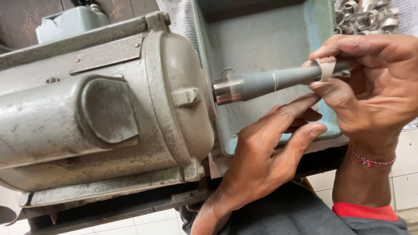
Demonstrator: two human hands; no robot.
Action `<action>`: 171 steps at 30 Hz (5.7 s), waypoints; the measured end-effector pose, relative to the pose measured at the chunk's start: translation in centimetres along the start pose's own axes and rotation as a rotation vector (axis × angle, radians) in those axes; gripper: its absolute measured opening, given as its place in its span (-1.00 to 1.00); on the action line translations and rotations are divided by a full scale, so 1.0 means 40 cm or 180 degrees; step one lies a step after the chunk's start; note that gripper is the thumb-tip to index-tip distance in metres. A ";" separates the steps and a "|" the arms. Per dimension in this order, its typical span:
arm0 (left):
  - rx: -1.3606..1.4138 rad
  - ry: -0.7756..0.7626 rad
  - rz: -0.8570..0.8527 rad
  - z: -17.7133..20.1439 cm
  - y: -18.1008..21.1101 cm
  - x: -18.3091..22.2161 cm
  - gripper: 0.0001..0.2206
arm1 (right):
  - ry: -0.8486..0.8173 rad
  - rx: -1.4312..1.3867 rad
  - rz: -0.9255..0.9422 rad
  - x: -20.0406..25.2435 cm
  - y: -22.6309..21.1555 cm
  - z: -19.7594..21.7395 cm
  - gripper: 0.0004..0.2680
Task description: Polishing metal rings using a rotating mandrel machine
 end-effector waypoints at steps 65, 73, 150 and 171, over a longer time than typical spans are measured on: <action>-0.0077 0.0397 -0.0328 -0.007 0.016 0.023 -0.66 | 0.0016 0.0163 -0.0425 0.114 0.017 0.066 -0.78; 0.0203 0.0530 -0.0180 0.004 0.005 0.028 -0.71 | -0.0039 0.0199 -0.0150 0.159 0.027 0.073 -0.72; 0.0501 0.1242 0.0152 -0.003 -0.013 0.036 -0.88 | 0.0186 0.0541 0.0242 0.109 -0.029 0.021 -0.77; 0.0229 0.1153 0.0214 -0.012 -0.010 0.030 -0.88 | 0.0184 0.0669 0.0195 0.129 -0.027 0.037 -0.84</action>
Point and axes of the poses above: each hand's wrist, its own x-axis away from the middle knuckle, its own z-axis out of the back of the hand, y = z × x, the point moved 8 cm from there along -x, towards the middle knuckle, and after that the axes turned 11 degrees about -x, right-handed, at the moved point
